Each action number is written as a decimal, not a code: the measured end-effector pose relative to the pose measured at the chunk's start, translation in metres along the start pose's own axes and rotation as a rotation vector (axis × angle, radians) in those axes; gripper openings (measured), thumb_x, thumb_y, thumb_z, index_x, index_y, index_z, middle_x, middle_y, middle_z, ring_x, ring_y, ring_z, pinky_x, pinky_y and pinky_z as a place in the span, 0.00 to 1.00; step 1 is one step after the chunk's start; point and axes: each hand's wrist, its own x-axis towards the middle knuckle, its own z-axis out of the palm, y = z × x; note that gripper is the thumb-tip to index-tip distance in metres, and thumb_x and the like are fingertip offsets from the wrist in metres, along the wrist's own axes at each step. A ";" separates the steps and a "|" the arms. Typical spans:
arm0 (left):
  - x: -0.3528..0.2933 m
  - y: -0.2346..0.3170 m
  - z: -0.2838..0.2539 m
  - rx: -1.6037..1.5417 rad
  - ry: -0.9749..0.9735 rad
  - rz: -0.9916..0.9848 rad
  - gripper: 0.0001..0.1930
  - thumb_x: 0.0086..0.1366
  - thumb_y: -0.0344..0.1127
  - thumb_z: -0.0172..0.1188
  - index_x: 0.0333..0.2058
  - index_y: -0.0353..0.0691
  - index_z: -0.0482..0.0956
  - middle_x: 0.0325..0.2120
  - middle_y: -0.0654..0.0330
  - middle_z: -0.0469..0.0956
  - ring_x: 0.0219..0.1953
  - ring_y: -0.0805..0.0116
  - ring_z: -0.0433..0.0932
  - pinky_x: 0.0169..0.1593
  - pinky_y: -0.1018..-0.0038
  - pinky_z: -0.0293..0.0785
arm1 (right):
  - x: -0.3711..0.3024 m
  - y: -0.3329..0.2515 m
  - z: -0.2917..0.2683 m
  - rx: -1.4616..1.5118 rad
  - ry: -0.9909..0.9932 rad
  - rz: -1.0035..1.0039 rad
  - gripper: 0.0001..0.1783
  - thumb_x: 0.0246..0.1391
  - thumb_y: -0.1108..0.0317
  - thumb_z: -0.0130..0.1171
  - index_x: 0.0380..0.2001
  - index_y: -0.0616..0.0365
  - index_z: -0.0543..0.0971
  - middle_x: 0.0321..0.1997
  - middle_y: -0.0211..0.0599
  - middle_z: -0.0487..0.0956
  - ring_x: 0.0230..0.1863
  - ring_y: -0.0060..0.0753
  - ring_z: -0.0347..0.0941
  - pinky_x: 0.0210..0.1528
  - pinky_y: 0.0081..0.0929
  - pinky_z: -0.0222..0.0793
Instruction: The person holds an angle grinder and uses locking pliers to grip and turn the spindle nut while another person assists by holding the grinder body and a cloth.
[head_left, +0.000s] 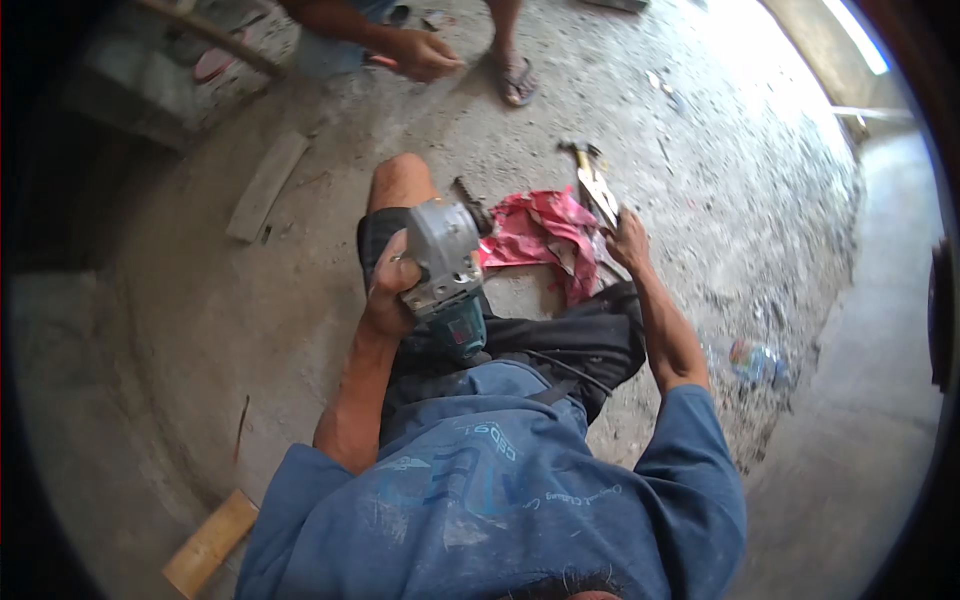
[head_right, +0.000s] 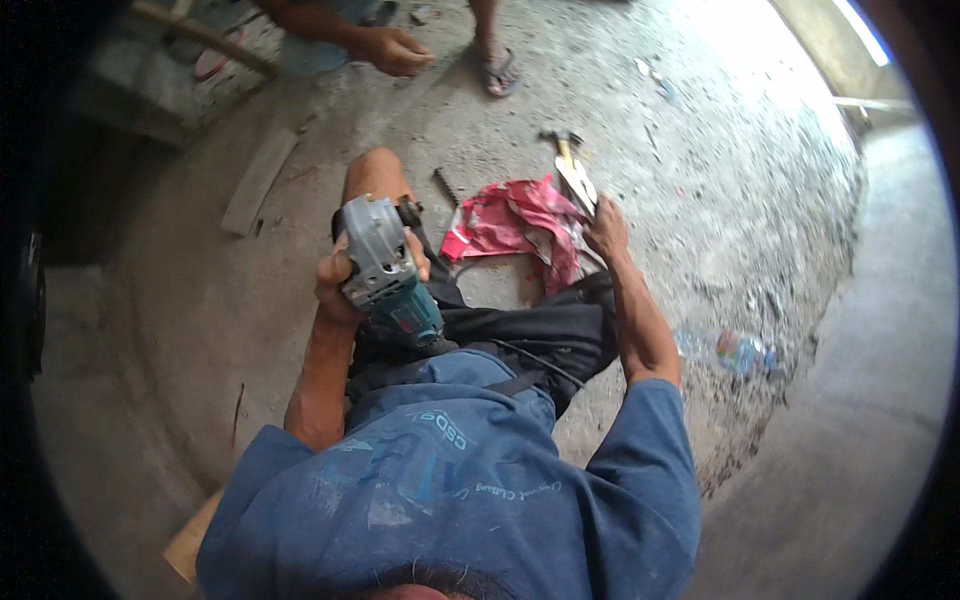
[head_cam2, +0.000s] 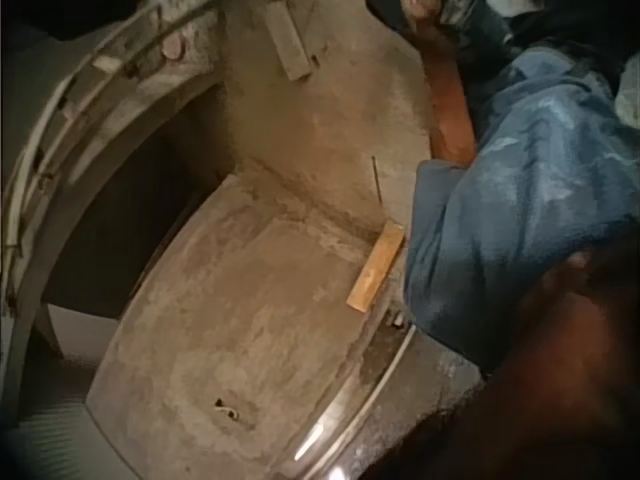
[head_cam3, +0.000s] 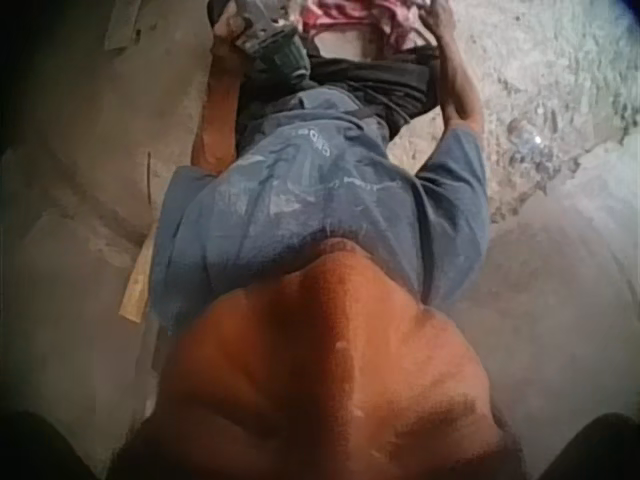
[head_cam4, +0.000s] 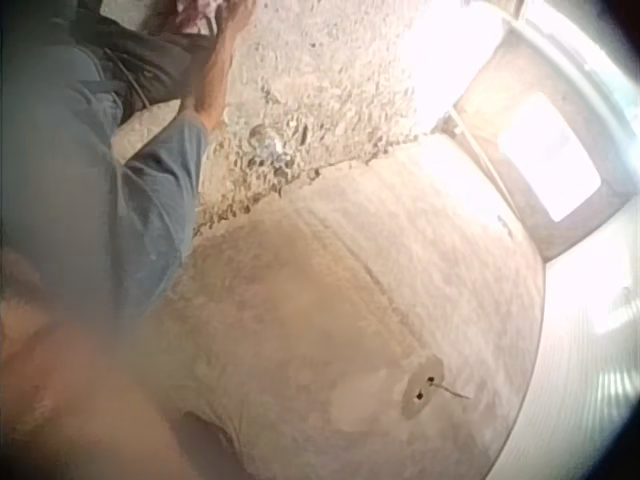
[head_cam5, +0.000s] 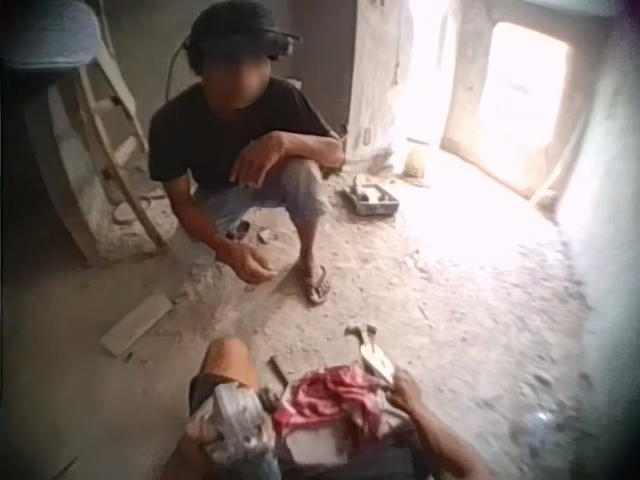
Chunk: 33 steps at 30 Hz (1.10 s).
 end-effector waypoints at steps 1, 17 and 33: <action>-0.004 0.003 -0.001 0.011 0.022 -0.018 0.44 0.53 0.67 0.64 0.55 0.32 0.69 0.39 0.43 0.79 0.40 0.52 0.81 0.45 0.61 0.78 | -0.001 -0.007 0.005 0.037 -0.041 0.073 0.37 0.50 0.60 0.70 0.60 0.62 0.68 0.50 0.57 0.77 0.52 0.63 0.73 0.52 0.51 0.70; -0.010 0.002 -0.014 -0.052 -0.016 -0.011 0.44 0.55 0.72 0.56 0.56 0.36 0.71 0.39 0.45 0.78 0.42 0.53 0.79 0.44 0.61 0.77 | 0.010 -0.039 0.031 0.115 -0.069 -0.005 0.31 0.56 0.54 0.60 0.55 0.68 0.71 0.49 0.59 0.76 0.49 0.60 0.74 0.55 0.48 0.71; 0.005 0.005 0.001 -0.014 0.003 0.010 0.35 0.60 0.64 0.59 0.48 0.33 0.75 0.36 0.61 0.79 0.34 0.75 0.77 0.37 0.76 0.72 | -0.037 -0.212 -0.150 1.157 -0.207 -0.079 0.32 0.61 0.47 0.56 0.56 0.65 0.76 0.51 0.43 0.80 0.54 0.37 0.76 0.59 0.34 0.68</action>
